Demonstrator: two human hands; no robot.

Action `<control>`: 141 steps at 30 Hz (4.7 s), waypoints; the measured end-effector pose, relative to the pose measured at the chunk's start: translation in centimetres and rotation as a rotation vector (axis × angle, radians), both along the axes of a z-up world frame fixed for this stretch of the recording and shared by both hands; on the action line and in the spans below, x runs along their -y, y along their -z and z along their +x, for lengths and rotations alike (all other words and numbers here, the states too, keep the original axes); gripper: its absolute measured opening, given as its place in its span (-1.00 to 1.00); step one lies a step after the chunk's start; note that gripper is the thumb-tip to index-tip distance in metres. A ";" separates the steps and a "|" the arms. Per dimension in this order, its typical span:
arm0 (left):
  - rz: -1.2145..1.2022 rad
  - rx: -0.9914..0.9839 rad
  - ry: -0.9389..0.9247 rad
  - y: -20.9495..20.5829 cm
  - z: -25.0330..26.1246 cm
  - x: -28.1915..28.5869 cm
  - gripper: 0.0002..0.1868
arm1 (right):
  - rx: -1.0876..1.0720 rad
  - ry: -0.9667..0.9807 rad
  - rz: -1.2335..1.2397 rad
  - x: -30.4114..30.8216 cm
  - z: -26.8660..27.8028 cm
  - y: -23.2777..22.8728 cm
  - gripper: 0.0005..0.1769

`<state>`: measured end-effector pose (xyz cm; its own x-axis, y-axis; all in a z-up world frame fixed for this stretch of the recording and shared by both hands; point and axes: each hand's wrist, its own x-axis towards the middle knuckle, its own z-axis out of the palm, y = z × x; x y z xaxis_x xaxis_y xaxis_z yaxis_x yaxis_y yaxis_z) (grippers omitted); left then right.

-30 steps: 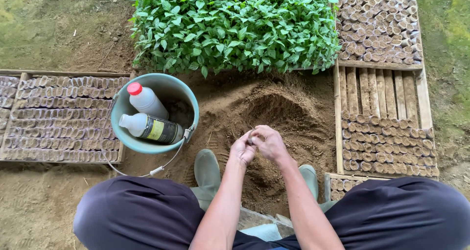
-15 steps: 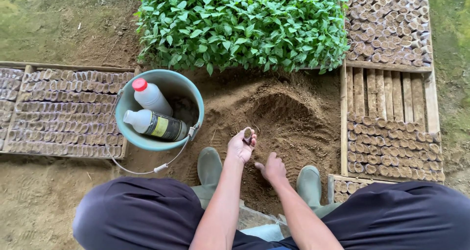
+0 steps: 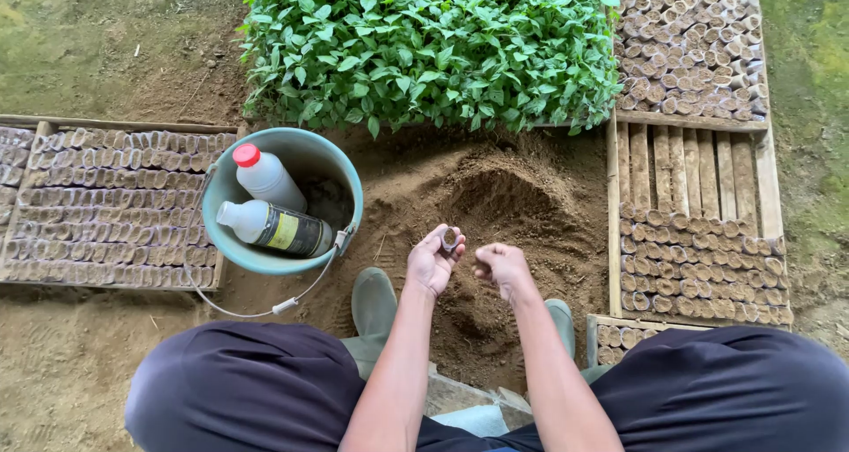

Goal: The person sits on the ground and fills small plastic seedling pots with soil by hand. They scoop soil from a pile, pack it into the pots, and place the filled pots onto a wooden tray. The person repeats this process throughout the video.

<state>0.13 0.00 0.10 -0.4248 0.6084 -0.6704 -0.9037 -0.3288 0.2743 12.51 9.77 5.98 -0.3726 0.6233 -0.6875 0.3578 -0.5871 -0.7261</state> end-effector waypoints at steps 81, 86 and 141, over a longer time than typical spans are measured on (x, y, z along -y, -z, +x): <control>0.005 0.151 -0.120 3.2 -3.2 -0.5 -0.70 | 0.548 -0.887 1.012 -4.9 -6.7 11.5 -0.65; 0.008 0.169 -0.161 2.8 -4.1 -0.5 -0.70 | 0.581 -0.959 1.041 -3.8 -8.0 9.4 -0.83; -0.015 -0.088 -0.005 1.2 0.0 -1.5 -0.68 | -0.169 -0.150 0.039 -2.2 -3.5 -7.5 -0.83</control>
